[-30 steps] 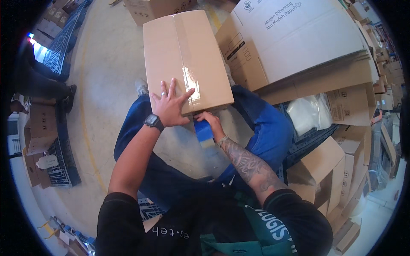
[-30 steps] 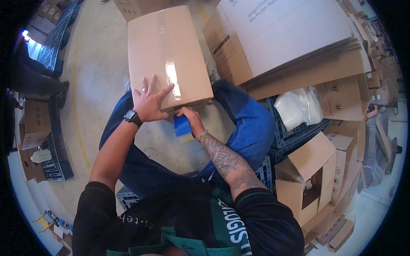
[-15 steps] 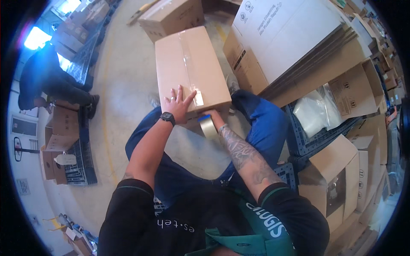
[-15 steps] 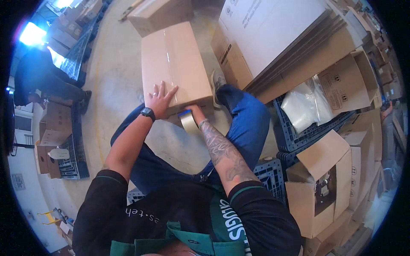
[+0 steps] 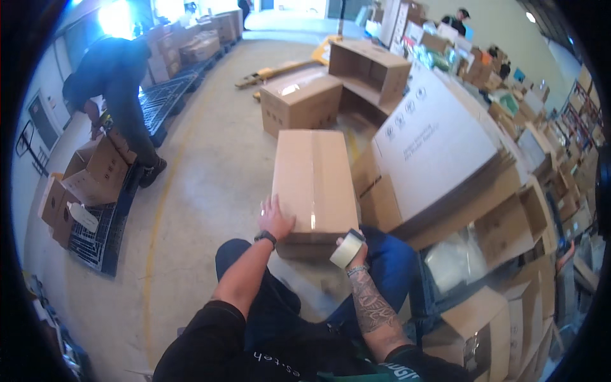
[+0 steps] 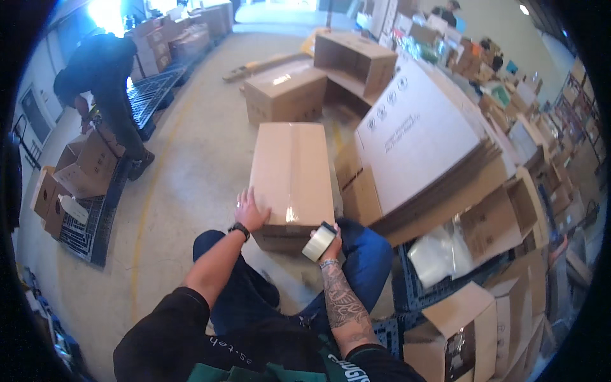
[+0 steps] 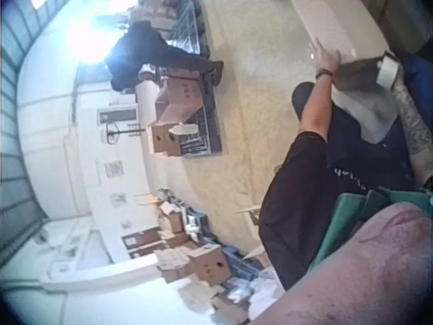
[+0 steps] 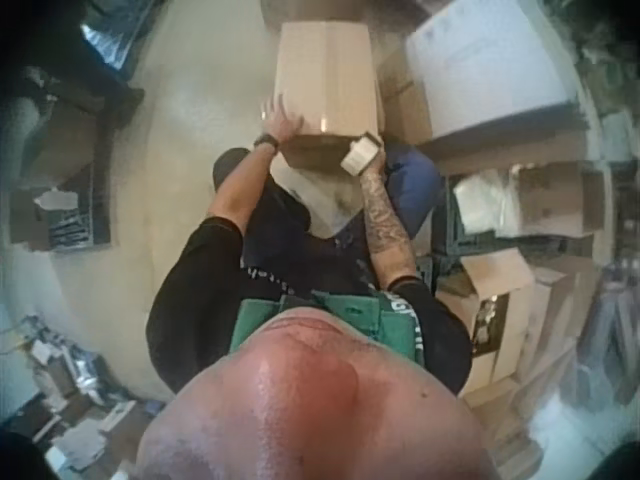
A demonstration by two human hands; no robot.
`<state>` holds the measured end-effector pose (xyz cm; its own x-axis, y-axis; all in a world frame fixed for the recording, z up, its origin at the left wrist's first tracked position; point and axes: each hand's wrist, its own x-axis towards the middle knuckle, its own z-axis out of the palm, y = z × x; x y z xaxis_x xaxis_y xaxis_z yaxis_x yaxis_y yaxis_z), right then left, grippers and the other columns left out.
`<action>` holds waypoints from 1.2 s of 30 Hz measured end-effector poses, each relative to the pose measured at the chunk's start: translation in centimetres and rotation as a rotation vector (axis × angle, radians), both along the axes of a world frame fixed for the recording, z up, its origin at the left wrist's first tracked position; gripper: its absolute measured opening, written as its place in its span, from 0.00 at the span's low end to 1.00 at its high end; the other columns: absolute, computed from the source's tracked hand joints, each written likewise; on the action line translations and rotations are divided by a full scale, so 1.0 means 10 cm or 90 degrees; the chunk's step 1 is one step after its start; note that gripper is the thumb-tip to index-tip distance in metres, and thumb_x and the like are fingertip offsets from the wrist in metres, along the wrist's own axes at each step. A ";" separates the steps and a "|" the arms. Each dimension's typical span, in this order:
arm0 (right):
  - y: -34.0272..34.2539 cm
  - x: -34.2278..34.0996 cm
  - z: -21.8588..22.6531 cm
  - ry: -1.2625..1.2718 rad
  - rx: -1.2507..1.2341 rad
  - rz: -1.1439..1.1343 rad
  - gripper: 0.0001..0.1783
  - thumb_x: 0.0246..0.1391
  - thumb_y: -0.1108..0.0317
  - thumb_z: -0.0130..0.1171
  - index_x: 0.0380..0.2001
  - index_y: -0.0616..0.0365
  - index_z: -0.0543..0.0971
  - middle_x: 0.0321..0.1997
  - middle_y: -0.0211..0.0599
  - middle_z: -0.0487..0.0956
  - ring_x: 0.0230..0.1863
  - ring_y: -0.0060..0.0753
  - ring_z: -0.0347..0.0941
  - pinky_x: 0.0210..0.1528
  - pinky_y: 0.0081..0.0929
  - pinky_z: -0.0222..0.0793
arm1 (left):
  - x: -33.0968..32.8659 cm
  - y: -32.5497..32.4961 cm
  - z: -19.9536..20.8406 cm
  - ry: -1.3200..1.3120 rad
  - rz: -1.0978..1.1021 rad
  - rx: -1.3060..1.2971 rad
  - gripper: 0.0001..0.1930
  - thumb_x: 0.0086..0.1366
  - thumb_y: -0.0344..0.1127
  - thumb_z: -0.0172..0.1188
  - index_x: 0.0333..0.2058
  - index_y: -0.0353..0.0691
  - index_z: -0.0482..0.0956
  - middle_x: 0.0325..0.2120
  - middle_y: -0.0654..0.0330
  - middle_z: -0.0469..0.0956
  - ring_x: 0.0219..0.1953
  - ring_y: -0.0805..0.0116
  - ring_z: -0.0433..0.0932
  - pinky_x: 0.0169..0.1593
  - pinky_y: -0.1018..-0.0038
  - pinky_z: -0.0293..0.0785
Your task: Assembling and sealing cardboard boxes using a tape dispenser.
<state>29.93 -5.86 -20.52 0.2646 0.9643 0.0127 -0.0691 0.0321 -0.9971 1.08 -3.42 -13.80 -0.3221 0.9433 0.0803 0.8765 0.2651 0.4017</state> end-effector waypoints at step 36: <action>4.59 -2.25 1.40 -0.244 0.069 0.466 0.14 0.51 0.57 0.79 0.26 0.56 0.87 0.24 0.29 0.83 0.25 0.23 0.77 0.30 0.29 0.74 | -0.34 1.81 0.05 0.017 -0.055 -0.028 0.38 0.77 0.61 0.51 0.79 0.52 0.60 0.82 0.54 0.51 0.83 0.42 0.45 0.73 0.32 0.59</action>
<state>7.42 40.08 -6.56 -0.4702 0.8792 0.0764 0.2336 0.2075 -0.9499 -2.37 14.66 -13.34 -0.2372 0.9704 0.0461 0.9070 0.2042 0.3684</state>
